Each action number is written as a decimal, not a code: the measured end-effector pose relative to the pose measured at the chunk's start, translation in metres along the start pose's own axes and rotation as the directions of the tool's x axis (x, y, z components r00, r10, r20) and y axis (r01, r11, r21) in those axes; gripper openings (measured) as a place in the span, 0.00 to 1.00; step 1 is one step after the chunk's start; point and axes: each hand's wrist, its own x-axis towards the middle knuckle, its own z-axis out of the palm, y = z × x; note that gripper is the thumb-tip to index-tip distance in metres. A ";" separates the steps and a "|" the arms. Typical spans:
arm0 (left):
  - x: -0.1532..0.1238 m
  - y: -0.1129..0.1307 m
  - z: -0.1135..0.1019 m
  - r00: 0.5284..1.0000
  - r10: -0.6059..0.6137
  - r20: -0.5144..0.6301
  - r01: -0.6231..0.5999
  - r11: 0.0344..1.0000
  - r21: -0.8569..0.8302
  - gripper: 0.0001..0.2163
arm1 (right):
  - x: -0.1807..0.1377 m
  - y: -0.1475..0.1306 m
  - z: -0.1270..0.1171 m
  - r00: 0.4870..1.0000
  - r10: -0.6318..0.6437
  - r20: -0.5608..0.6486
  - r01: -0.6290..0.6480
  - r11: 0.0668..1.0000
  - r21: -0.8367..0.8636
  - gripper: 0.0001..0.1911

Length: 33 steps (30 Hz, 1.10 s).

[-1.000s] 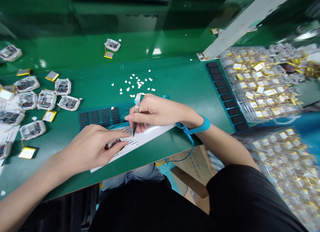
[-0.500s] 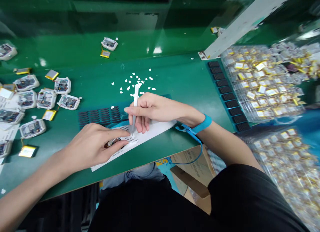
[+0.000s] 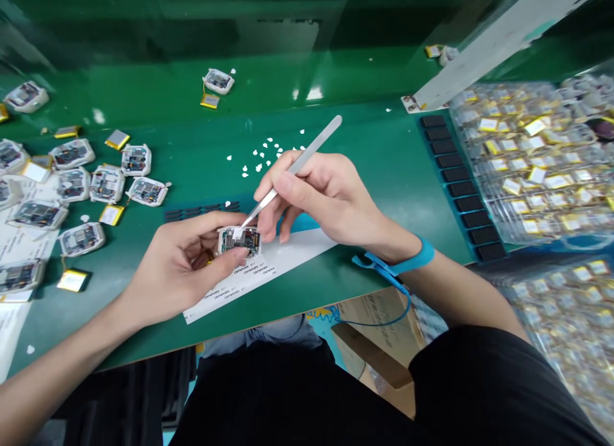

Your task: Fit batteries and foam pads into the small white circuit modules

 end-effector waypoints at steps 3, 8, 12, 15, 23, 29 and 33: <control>0.000 0.000 0.002 0.998 0.050 -0.023 -0.051 0.998 -0.032 0.14 | -0.001 0.002 0.002 1.000 0.018 0.004 -0.018 1.000 -0.002 0.16; -0.002 -0.002 0.004 0.996 0.075 -0.056 -0.070 0.994 0.082 0.12 | -0.001 0.006 0.005 0.999 0.032 0.020 -0.032 0.999 0.002 0.17; -0.001 -0.002 0.004 0.996 0.085 -0.028 -0.080 0.986 0.143 0.11 | -0.001 0.007 0.005 0.999 0.041 0.027 -0.041 0.999 -0.014 0.17; -0.001 0.000 0.004 0.995 0.094 -0.023 -0.090 0.985 0.151 0.10 | -0.001 0.007 0.005 0.999 0.032 0.029 -0.032 0.999 -0.017 0.17; -0.003 0.001 0.003 0.994 0.108 -0.001 -0.107 0.981 0.162 0.11 | -0.001 0.006 0.005 0.999 0.032 0.019 -0.031 0.999 -0.025 0.18; -0.002 0.000 0.003 0.995 0.103 0.006 -0.102 0.977 0.189 0.10 | -0.001 0.007 0.005 1.000 0.021 0.023 -0.020 0.999 -0.030 0.18; -0.002 0.000 0.003 0.994 0.108 0.010 -0.107 0.972 0.211 0.10 | -0.002 0.007 0.005 0.999 0.027 0.021 -0.026 0.999 -0.043 0.18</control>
